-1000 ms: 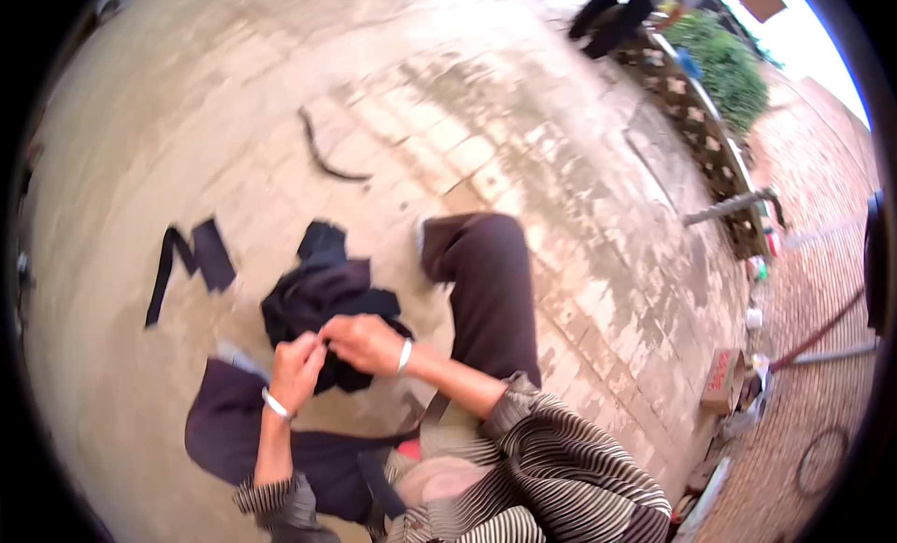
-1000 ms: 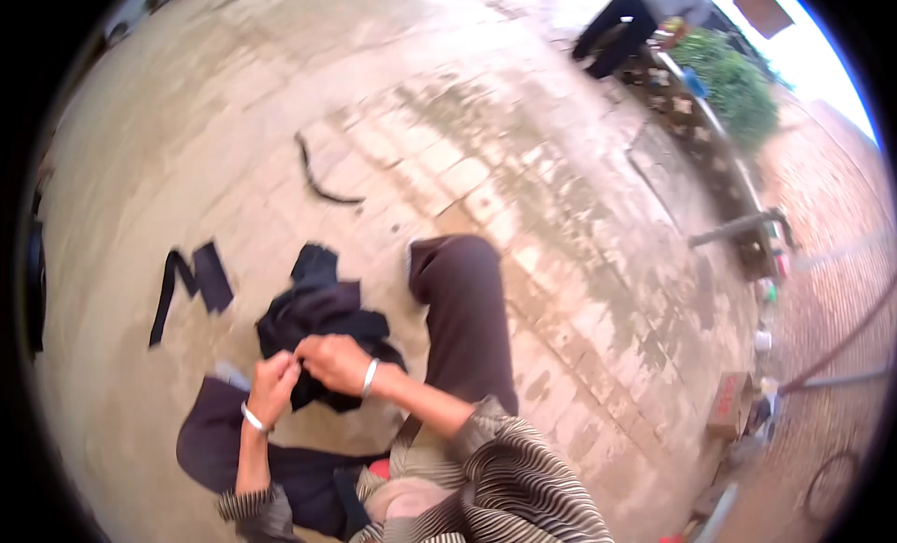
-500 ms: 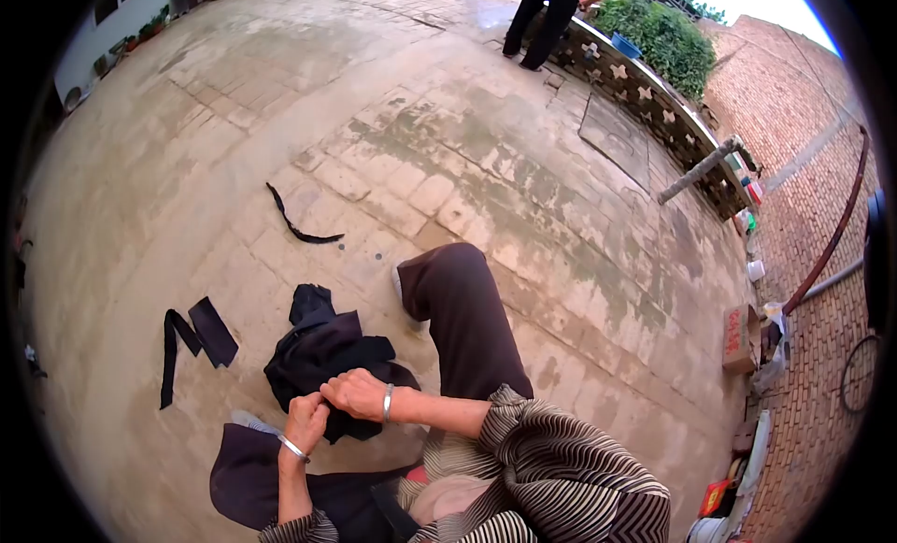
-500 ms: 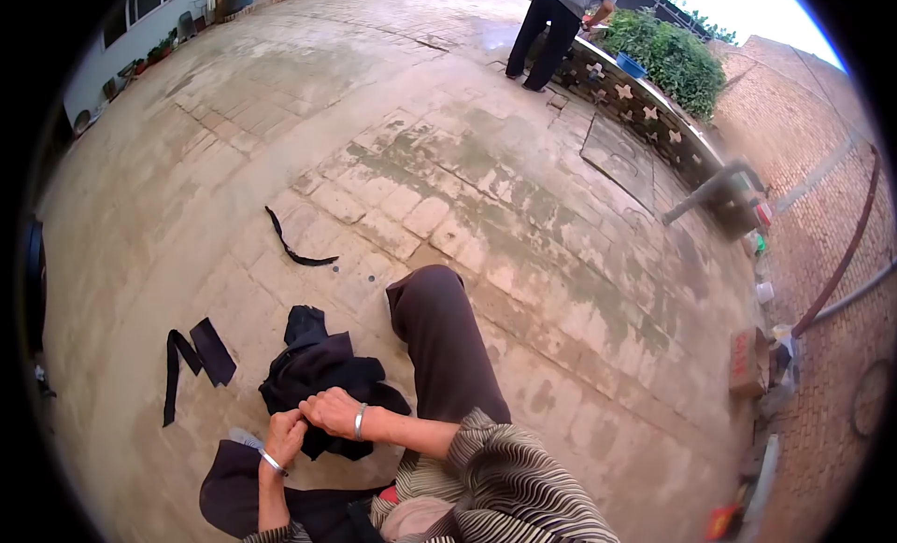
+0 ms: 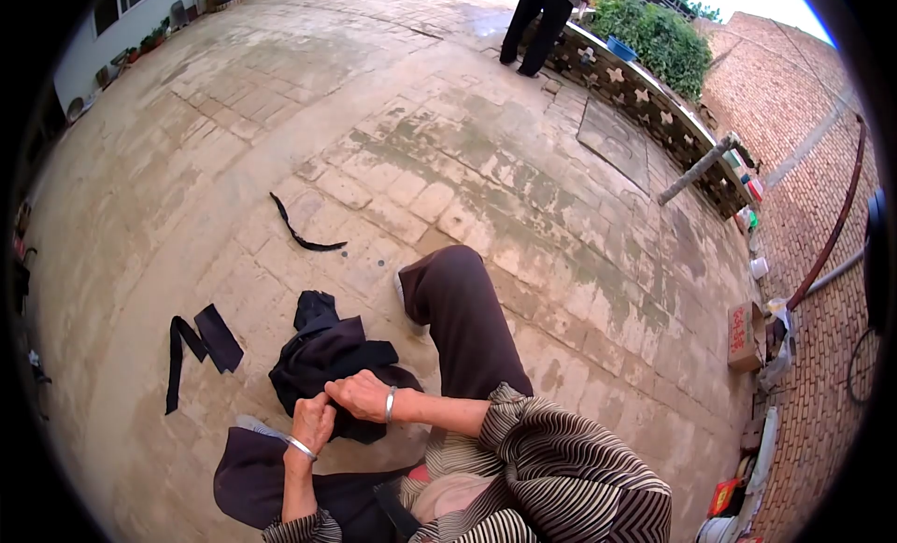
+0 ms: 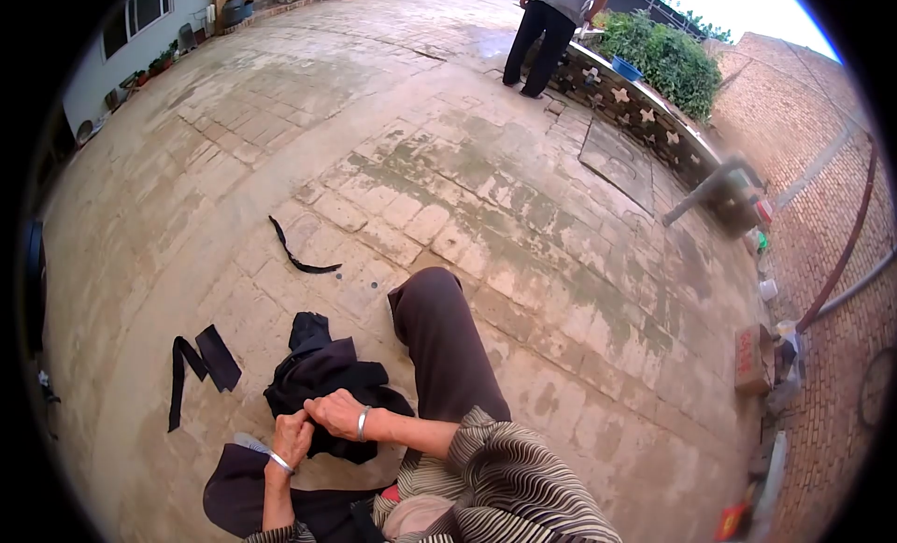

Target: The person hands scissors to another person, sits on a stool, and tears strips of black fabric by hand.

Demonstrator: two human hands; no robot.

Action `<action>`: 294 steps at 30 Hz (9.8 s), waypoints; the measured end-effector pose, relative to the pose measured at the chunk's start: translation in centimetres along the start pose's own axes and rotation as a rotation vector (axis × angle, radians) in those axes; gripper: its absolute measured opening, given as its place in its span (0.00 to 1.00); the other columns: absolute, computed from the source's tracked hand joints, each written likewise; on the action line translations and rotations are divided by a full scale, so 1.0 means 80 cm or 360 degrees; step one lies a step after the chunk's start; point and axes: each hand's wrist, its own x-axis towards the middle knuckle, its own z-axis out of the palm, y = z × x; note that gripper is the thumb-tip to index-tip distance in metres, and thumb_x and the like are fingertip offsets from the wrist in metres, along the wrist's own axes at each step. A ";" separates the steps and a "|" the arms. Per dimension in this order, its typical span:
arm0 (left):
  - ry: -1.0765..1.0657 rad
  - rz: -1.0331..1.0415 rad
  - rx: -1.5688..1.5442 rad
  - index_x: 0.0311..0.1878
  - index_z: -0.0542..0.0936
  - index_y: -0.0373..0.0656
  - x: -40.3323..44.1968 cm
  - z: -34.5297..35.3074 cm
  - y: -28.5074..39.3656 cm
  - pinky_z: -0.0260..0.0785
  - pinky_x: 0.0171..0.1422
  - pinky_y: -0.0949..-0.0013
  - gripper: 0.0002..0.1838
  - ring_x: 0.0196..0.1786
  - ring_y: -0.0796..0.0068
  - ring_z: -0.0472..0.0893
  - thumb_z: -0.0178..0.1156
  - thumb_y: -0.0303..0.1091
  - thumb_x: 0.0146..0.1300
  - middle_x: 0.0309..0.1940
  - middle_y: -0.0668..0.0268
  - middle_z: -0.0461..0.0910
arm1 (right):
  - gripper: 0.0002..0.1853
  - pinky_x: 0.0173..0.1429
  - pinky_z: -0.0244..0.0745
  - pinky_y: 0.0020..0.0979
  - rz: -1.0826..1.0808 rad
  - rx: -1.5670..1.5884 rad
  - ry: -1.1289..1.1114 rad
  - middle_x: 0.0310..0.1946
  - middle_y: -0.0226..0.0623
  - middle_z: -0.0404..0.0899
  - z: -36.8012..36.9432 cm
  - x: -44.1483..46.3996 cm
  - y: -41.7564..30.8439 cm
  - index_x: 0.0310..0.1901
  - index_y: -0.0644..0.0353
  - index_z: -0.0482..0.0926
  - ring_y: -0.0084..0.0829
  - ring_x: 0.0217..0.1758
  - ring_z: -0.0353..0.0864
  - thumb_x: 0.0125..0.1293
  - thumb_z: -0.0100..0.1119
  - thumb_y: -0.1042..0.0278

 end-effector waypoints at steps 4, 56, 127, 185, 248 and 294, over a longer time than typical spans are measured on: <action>0.0063 0.0125 0.0250 0.30 0.77 0.34 -0.002 0.007 -0.002 0.70 0.32 0.49 0.06 0.26 0.43 0.77 0.54 0.26 0.52 0.20 0.45 0.75 | 0.05 0.27 0.69 0.45 0.0117 0.0068 0.0038 0.24 0.45 0.78 0.002 -0.002 -0.004 0.36 0.61 0.71 0.48 0.27 0.80 0.59 0.51 0.71; -0.0129 -0.0775 -0.2104 0.46 0.80 0.32 0.008 -0.047 0.003 0.74 0.47 0.77 0.16 0.37 0.81 0.82 0.62 0.28 0.54 0.38 0.65 0.83 | 0.06 0.38 0.71 0.19 0.0569 0.1950 -0.0267 0.27 0.25 0.79 -0.075 0.041 0.008 0.39 0.68 0.78 0.14 0.31 0.73 0.65 0.55 0.75; 0.0299 -0.0188 -0.0490 0.20 0.73 0.37 0.005 0.071 0.024 0.64 0.27 0.59 0.21 0.18 0.59 0.76 0.51 0.40 0.67 0.13 0.56 0.74 | 0.05 0.40 0.79 0.43 0.0879 0.0143 -0.0045 0.29 0.40 0.83 0.038 0.023 0.060 0.23 0.50 0.83 0.46 0.37 0.84 0.40 0.64 0.67; 0.2709 -0.0968 -0.1501 0.25 0.64 0.47 -0.304 -0.302 -0.185 0.45 0.21 0.73 0.17 0.17 0.79 0.52 0.46 0.37 0.73 0.15 0.74 0.55 | 0.07 0.44 0.77 0.48 0.0977 -0.1476 -0.0415 0.37 0.46 0.83 -0.195 0.017 0.249 0.35 0.55 0.79 0.50 0.43 0.83 0.62 0.49 0.71; -0.0232 -0.0510 -0.1485 0.44 0.79 0.25 0.025 -0.050 -0.009 0.72 0.55 0.69 0.17 0.40 0.68 0.83 0.51 0.31 0.62 0.35 0.53 0.85 | 0.05 0.32 0.63 0.18 0.0693 0.1044 0.0375 0.22 0.22 0.76 -0.239 0.098 0.177 0.32 0.61 0.78 0.13 0.26 0.70 0.65 0.61 0.70; -0.0239 -0.0815 -0.1937 0.37 0.77 0.31 0.012 -0.036 0.013 0.72 0.33 0.76 0.12 0.25 0.77 0.79 0.55 0.33 0.63 0.26 0.62 0.80 | 0.07 0.31 0.61 0.20 0.0653 0.1824 -0.0781 0.25 0.18 0.72 -0.096 0.037 0.027 0.39 0.67 0.77 0.11 0.29 0.65 0.64 0.60 0.72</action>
